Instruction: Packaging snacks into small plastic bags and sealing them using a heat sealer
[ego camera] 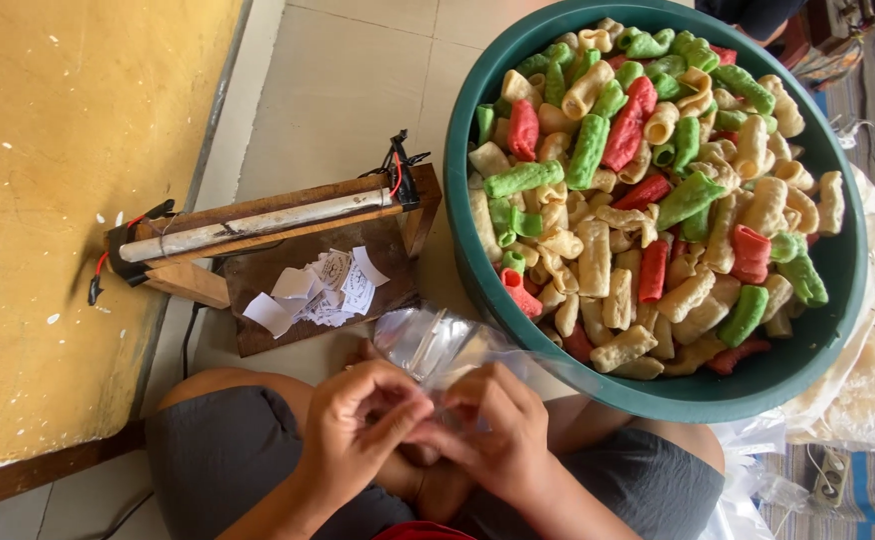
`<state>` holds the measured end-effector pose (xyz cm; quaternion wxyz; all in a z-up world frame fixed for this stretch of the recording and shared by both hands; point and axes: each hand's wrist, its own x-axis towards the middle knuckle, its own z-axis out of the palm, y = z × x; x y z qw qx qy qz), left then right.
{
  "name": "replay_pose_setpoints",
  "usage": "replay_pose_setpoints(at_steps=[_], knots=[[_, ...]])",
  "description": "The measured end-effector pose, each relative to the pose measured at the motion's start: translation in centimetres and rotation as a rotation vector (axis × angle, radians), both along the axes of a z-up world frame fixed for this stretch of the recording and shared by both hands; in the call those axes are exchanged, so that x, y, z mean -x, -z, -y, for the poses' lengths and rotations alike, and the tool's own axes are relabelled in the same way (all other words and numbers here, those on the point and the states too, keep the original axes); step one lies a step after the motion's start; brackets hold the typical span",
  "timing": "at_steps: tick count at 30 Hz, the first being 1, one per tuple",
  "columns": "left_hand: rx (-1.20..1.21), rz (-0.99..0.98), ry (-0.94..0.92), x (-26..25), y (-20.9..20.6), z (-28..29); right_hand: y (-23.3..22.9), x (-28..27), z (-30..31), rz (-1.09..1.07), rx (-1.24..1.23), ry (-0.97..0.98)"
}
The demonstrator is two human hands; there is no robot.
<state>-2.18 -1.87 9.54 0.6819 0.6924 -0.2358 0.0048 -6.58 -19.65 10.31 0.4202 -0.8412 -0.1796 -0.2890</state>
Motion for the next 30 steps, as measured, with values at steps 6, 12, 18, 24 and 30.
replay_pose_setpoints(at_steps=[6, 12, 18, 24, 30], knots=[[-0.02, 0.001, 0.121, -0.7, 0.2, -0.1, 0.1, 0.2, 2.7, -0.314, -0.025, -0.024], [-0.114, -0.034, 0.023, -2.5, 1.9, -2.0, -2.3, -0.6, 11.9, -0.196, 0.156, 0.421], [0.026, -0.501, 0.051, -3.6, 2.0, -3.4, -3.3, -4.5, 25.3, -0.387, 0.52, 0.931], [-0.002, -0.536, 0.102, -3.2, 2.5, -2.5, -2.4, -8.3, 27.9, -0.888, 0.75, 1.064], [0.051, -0.551, 0.137, -3.9, 2.3, -2.2, -2.9, -8.9, 28.4, -0.881, 0.848, 0.945]])
